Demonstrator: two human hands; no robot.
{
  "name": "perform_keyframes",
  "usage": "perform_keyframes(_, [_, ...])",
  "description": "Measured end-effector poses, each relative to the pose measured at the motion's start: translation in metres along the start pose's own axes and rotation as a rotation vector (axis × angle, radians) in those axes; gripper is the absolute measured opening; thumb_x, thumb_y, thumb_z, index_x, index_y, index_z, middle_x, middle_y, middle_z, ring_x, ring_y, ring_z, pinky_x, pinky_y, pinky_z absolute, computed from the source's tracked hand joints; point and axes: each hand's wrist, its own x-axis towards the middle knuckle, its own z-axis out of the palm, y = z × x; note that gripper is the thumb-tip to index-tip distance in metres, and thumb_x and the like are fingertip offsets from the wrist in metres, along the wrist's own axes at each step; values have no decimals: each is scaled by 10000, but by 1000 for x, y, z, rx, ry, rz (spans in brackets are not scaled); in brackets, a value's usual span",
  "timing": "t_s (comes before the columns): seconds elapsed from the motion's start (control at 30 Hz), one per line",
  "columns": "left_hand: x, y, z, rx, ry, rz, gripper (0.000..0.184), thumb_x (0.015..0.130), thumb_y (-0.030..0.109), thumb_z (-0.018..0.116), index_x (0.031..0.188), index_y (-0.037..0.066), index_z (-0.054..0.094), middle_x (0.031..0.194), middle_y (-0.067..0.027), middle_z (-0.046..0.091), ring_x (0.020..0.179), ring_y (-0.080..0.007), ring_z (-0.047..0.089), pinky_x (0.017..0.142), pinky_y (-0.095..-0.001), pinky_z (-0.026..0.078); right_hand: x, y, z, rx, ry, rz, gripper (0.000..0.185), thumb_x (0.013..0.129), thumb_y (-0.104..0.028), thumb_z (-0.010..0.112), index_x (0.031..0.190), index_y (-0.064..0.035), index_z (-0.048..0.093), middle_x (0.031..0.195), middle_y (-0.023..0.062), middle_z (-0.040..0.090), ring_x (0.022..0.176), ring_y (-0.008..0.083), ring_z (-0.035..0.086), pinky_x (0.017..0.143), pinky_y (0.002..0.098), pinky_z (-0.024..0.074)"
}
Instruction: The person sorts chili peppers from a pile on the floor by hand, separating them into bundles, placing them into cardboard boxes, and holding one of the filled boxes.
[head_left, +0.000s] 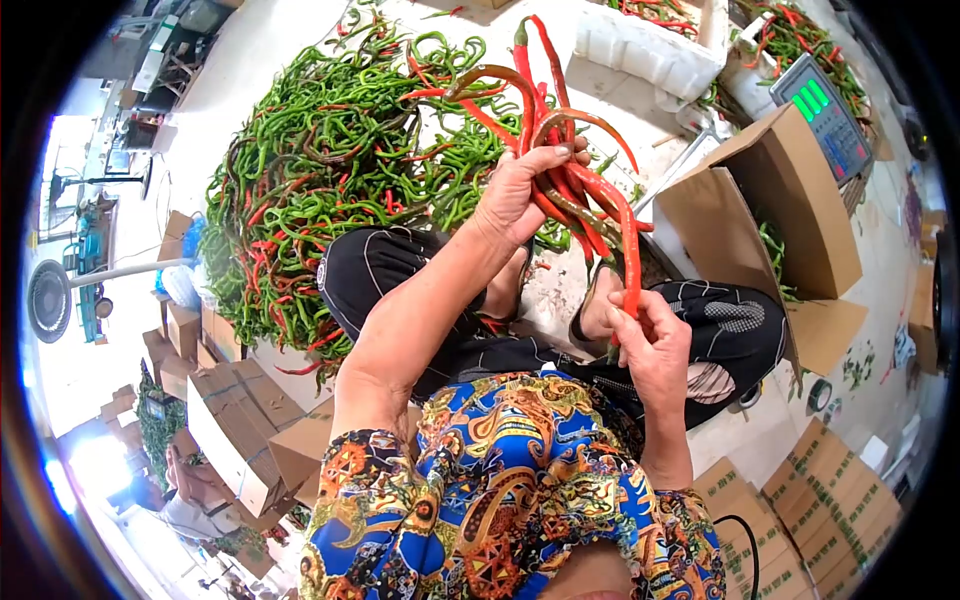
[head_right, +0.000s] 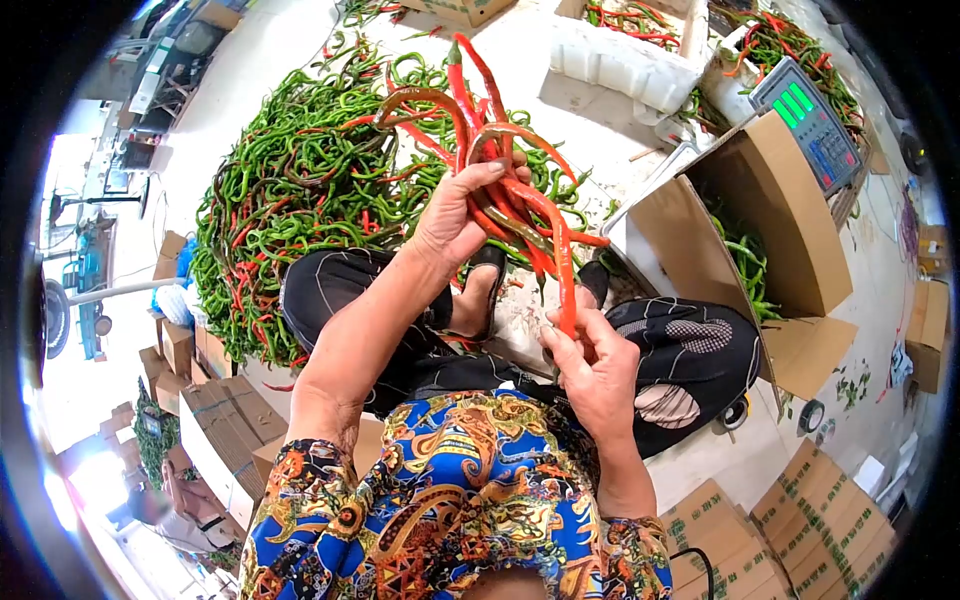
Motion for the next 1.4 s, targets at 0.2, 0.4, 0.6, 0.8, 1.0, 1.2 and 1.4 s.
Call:
perform_keyframes(0.2, [-12,-6,16,161,-183,-120,464,796,131,703,1213,35,524,1088,-85,627,961,-187,626,886,-351,522,10,2,-8,365,-332,166,221,949,-131,535,1093,20,606,733,35,613,471,10,420,427,148,328])
perform_keyframes(0.4, [-5,-9,5,185,-215,-206,507,763,48,689,1241,31,520,1046,-88,636,925,-185,631,873,-337,519,-3,0,-32,286,17,99,182,919,-166,605,1013,-11,608,718,49,631,457,12,422,422,149,328])
perform_keyframes(0.6, [-17,-23,24,109,-141,-291,388,771,11,697,1143,23,584,1007,-92,646,879,-190,659,811,-320,546,13,18,-26,-133,294,-134,157,873,-98,656,988,7,639,737,42,648,564,54,536,513,188,425])
perform_keyframes(0.8, [-24,-31,32,134,-210,-268,418,776,63,730,1156,7,565,1050,-101,650,979,-216,645,868,-341,538,29,19,-11,-836,310,-541,283,769,-59,706,1045,-25,654,818,111,639,686,292,651,598,339,524])
perform_keyframes(1.0, [-32,-27,33,248,-153,-206,319,712,24,705,1013,22,597,886,-47,631,801,-145,620,744,-291,520,27,8,0,-992,113,-572,448,725,-66,721,1148,-8,590,886,141,546,729,313,605,639,390,503])
perform_keyframes(1.2, [-39,7,43,282,-383,-153,757,551,207,706,1226,-25,453,817,-79,562,668,-201,549,597,-322,459,18,-24,-30,-228,-131,-455,272,791,71,589,1049,6,644,919,101,656,762,126,605,720,243,477])
perform_keyframes(1.4, [-41,-14,17,109,-595,-344,675,623,310,867,1123,56,491,776,-63,533,581,-196,561,513,-300,460,15,-47,-33,123,85,-401,254,883,6,606,1135,31,602,865,35,612,754,59,554,701,190,451])
